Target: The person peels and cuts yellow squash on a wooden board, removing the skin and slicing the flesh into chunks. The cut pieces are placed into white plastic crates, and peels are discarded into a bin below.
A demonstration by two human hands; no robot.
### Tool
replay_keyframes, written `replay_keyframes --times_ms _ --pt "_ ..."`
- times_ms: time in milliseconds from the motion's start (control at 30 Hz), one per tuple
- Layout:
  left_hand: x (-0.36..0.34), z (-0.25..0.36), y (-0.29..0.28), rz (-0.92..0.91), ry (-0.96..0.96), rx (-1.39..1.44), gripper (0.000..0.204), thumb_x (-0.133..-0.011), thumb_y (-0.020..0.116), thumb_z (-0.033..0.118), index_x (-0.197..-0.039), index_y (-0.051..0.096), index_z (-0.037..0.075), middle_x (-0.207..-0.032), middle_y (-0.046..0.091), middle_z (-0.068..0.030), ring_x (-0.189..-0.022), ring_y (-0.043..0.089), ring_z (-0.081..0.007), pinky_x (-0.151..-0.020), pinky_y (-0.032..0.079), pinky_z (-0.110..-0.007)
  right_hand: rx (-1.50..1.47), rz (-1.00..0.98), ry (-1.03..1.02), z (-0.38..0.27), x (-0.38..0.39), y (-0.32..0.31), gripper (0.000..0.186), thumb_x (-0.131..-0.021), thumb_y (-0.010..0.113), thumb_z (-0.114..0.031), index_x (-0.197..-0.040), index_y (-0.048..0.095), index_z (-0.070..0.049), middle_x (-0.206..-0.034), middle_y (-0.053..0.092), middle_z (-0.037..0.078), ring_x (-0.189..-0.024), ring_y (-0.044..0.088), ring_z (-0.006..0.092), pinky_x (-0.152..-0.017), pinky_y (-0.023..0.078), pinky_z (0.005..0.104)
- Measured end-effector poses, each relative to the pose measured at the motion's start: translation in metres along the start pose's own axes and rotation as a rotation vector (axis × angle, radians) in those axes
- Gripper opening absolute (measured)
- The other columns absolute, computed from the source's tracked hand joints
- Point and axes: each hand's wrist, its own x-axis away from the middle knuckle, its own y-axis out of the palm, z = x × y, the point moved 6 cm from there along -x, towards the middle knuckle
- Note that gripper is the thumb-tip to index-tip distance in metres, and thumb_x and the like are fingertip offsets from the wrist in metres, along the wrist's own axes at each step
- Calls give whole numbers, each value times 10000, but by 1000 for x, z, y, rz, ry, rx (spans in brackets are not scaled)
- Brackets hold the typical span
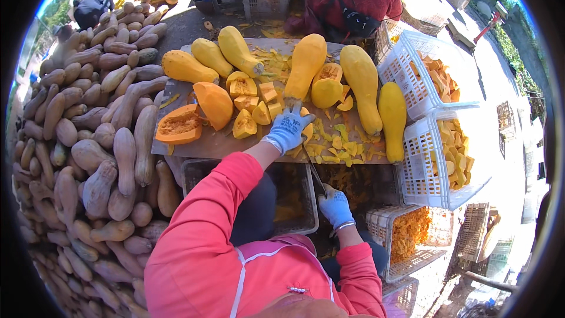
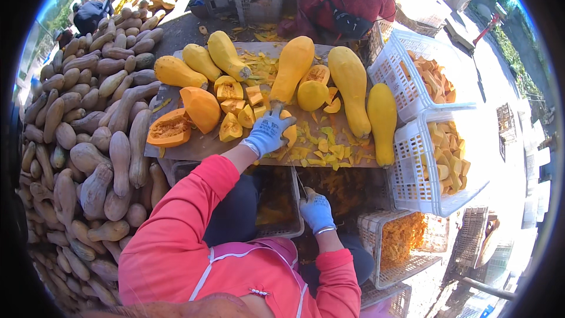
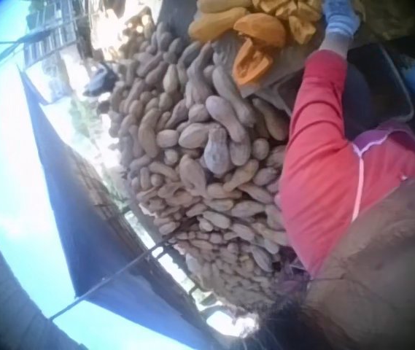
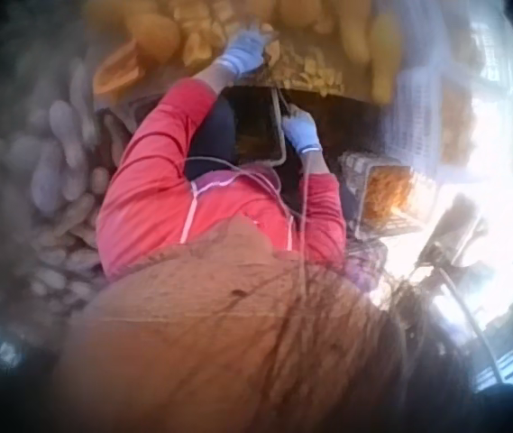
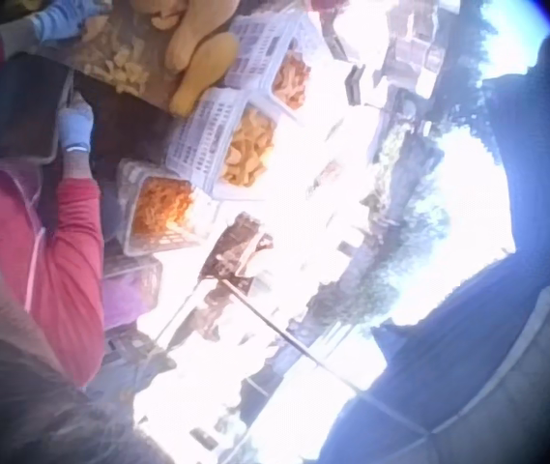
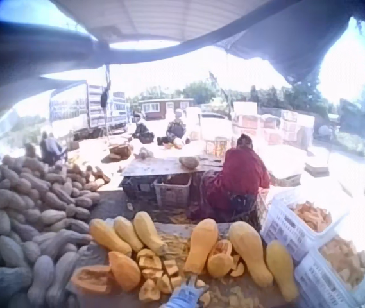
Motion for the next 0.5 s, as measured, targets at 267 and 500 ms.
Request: replay_keyframes --times_ms 267,500 --pt "-16 -7 -18 -171 -90 38 724 -707 782 265 -1387 533 264 -1344 499 -203 -1197 579 -388 -978 506 -483 -366 125 74 27 64 -15 403 -869 566 -192 -1229 648 -33 -995 698 262 -965 675 416 -845 537 442" --pt "-6 -64 -19 4 -207 256 644 -694 807 325 -1302 625 214 -1286 546 -207 -1165 585 -376 -1006 486 -431 -699 42 243 15 -10 29 184 -923 598 -211 -965 658 -41 -673 624 70 -517 590 164 -511 506 328"
